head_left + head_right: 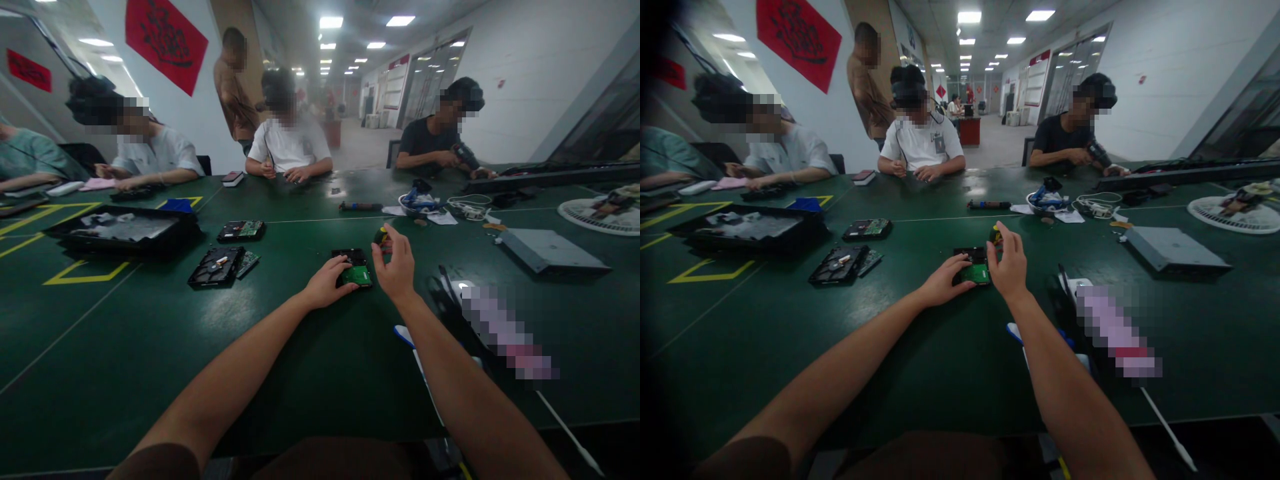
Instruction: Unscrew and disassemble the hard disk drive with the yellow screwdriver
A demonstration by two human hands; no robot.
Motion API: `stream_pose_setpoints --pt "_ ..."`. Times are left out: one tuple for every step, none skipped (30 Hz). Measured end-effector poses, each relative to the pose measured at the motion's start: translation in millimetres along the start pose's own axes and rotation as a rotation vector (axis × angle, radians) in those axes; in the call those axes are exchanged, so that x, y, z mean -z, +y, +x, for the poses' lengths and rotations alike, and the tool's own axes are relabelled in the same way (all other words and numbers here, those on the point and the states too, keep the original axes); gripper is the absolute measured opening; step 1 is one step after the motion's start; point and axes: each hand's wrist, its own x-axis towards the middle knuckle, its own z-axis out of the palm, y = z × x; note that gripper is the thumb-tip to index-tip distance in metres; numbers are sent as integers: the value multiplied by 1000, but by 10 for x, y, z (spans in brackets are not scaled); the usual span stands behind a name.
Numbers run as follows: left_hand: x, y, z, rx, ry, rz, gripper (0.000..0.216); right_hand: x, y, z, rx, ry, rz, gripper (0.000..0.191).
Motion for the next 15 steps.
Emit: stream_pose_setpoints --pt "-1 -2 1 3 -3 -1 62 -1 -6 1 1 1 2 53" --pt "-1 -3 1 5 -4 -1 63 -4 -10 2 2 1 2 53" --pt "-3 -4 2 7 -4 -2 63 -9 -11 3 2 1 1 53" --pt "-5 -6 3 9 -3 -3 63 -14 -8 3 2 0 1 53" --pt "-8 -8 5 9 -1 -3 64 -20 -3 2 2 1 1 53" --pt "-11 -10 6 9 1 -2 64 -27 5 0 2 3 0 53" --pt "-14 -12 8 9 2 -1 64 -33 16 -2 4 3 -2 53" --pt "-17 -14 9 7 5 -1 63 -40 28 -5 5 3 -4 54" --pt "-19 -15 10 3 7 -1 63 -45 40 -8 7 4 -7 54" --pt "-20 -16 10 -1 7 -2 63 -49 52 -10 7 3 -11 54" --pt "-20 -17 9 -5 7 -4 63 -51 63 -13 7 4 -14 54" --pt "-20 -17 8 -8 9 -6 63 -50 70 -14 5 5 -15 54" --pt "-19 -19 8 -9 10 -7 63 -48 74 -13 1 8 -14 54" --pt "-18 -20 7 -8 11 -8 63 -43 74 -11 -4 11 -13 55" --pt "-18 -22 6 -6 12 -7 63 -37 69 -8 -9 12 -12 55"
